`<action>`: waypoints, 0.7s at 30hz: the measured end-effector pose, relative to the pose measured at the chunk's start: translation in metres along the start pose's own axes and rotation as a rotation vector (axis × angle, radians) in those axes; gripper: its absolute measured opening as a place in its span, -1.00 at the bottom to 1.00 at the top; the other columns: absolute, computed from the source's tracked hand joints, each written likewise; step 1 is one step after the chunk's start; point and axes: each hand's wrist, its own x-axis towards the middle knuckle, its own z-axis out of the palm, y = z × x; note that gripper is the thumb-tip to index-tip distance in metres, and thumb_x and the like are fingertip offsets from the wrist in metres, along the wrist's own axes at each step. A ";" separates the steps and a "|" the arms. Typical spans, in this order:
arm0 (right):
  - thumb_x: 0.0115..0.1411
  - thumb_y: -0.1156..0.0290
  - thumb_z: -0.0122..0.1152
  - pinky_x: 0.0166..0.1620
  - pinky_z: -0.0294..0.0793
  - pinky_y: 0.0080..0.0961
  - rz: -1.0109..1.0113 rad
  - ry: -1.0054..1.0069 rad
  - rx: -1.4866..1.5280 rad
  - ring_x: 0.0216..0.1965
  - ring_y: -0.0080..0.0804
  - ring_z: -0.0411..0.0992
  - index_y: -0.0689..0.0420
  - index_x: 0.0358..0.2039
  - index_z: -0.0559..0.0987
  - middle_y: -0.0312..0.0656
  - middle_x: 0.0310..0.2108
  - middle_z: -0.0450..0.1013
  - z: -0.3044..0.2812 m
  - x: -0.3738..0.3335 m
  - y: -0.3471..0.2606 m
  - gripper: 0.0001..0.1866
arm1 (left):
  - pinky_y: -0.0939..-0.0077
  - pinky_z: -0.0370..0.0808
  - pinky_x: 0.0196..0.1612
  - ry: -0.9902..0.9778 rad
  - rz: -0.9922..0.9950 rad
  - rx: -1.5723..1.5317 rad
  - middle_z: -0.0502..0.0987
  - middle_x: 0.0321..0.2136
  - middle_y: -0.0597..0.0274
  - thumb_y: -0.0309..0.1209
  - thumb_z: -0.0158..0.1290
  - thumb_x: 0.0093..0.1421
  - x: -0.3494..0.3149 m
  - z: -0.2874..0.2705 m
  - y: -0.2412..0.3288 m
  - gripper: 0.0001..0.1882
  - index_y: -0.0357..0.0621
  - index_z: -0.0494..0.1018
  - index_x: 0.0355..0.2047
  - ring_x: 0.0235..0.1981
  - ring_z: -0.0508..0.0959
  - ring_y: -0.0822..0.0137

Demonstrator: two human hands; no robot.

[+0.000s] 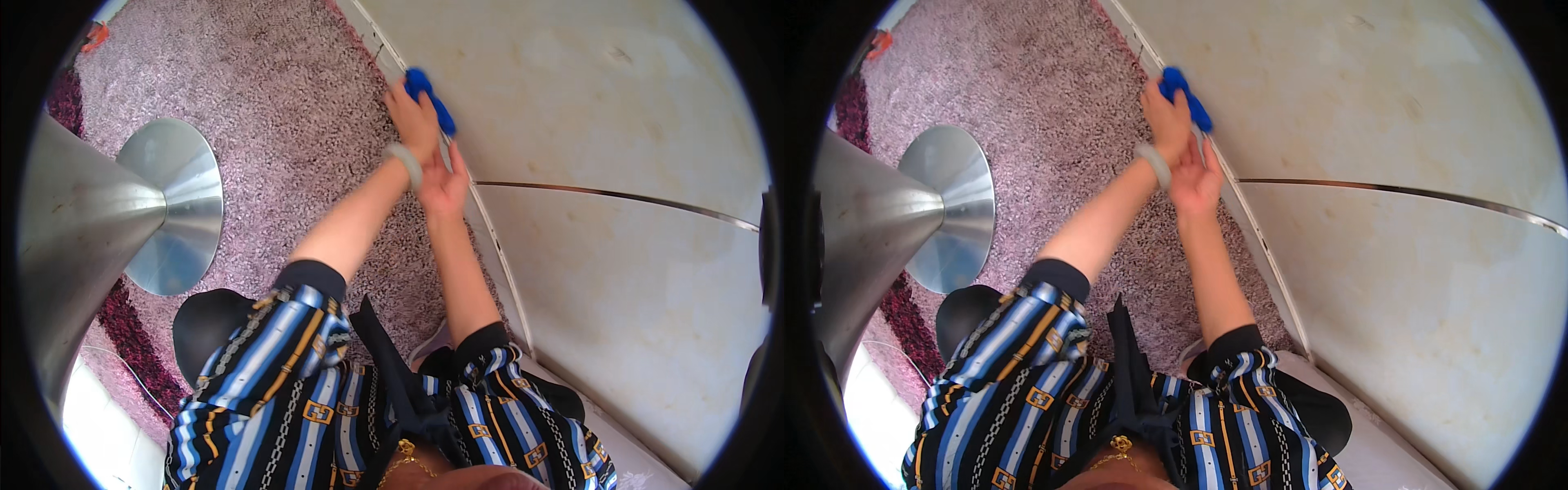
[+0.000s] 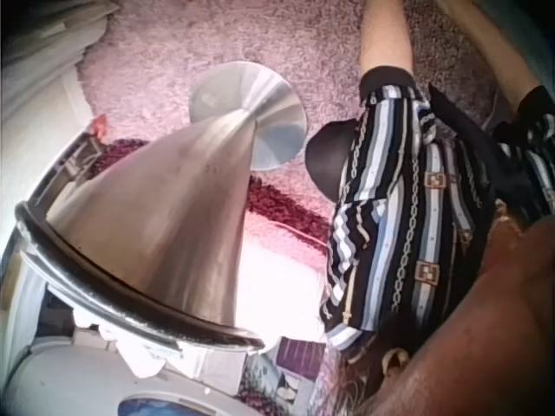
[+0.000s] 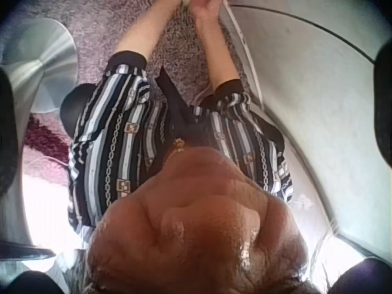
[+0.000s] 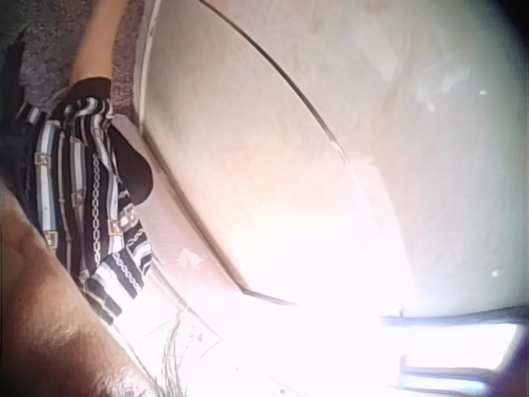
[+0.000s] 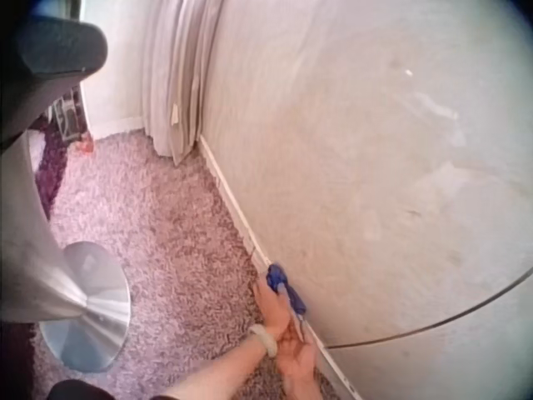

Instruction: The person uses a blue cloth to wipe a floral-patterned wall, a window sill, and a white cabinet surface. The cleaning is performed methodically, moving from the wall to the window sill and then down to the cabinet, ensuring each surface is wiped thoroughly.

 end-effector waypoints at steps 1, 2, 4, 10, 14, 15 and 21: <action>0.27 0.27 0.17 0.29 0.21 -0.19 -0.006 0.008 0.015 0.20 -0.17 0.29 0.25 0.12 0.38 -0.06 0.13 0.38 0.015 0.008 0.006 -0.52 | 0.12 0.37 0.05 0.000 -0.070 0.042 0.46 -0.14 -0.19 -0.42 0.16 0.12 0.028 0.001 -0.005 -0.54 -0.31 0.33 0.01 -0.08 0.46 -0.14; 0.28 0.28 0.15 0.30 0.21 -0.12 -0.001 -0.004 -0.013 0.20 -0.14 0.30 0.27 0.13 0.36 -0.02 0.15 0.36 0.028 0.013 0.013 -0.51 | 0.13 0.41 0.01 -0.002 -0.140 0.091 0.51 -0.17 -0.18 -0.39 0.20 0.08 0.053 -0.001 -0.012 -0.53 -0.30 0.37 -0.01 -0.11 0.50 -0.13; 0.30 0.30 0.10 0.30 0.19 0.02 0.008 -0.034 -0.064 0.22 -0.08 0.31 0.31 0.15 0.32 0.07 0.19 0.32 0.051 0.021 0.023 -0.51 | 0.16 0.46 -0.02 0.014 -0.169 -0.004 0.55 -0.18 -0.19 -0.34 0.26 0.02 0.085 -0.009 -0.013 -0.47 -0.28 0.40 -0.01 -0.15 0.56 -0.08; 0.27 0.36 -0.02 0.25 0.27 -0.16 0.124 -0.034 -0.228 0.20 -0.24 0.28 0.26 0.06 0.40 -0.07 0.11 0.39 0.017 0.039 0.019 -0.62 | 0.26 0.48 -0.02 -0.146 -0.490 0.008 0.56 -0.12 -0.16 -0.32 0.23 0.06 0.037 -0.020 0.020 -0.45 -0.30 0.38 0.03 -0.14 0.58 0.02; 0.26 0.29 -0.04 0.15 0.33 -0.20 0.164 -0.196 0.098 0.07 -0.24 0.36 0.22 0.08 0.36 -0.05 0.00 0.40 -0.034 0.008 0.010 -0.58 | 0.30 0.42 0.04 -0.399 -0.627 0.115 0.56 -0.12 -0.15 -0.25 0.10 0.18 -0.063 -0.027 0.008 -0.50 -0.33 0.37 0.05 -0.07 0.55 0.06; 0.25 0.24 -0.01 0.11 0.35 -0.22 0.087 -0.069 -0.020 0.02 -0.28 0.37 0.17 0.09 0.35 -0.11 -0.04 0.40 -0.051 0.009 0.002 -0.56 | 0.29 0.41 0.04 -0.408 -0.692 0.105 0.56 -0.12 -0.17 -0.24 0.07 0.19 -0.072 -0.031 0.013 -0.50 -0.34 0.37 0.04 -0.06 0.54 0.05; 0.32 0.13 -0.09 0.12 0.33 0.02 0.145 0.077 -0.223 0.10 -0.24 0.40 0.10 0.14 0.40 -0.12 0.13 0.41 -0.009 0.036 0.005 -0.53 | 0.19 0.37 0.06 -0.264 -0.694 -0.016 0.52 -0.09 -0.26 -0.24 0.01 0.20 -0.014 -0.032 0.022 -0.52 -0.29 0.38 0.05 -0.05 0.50 -0.11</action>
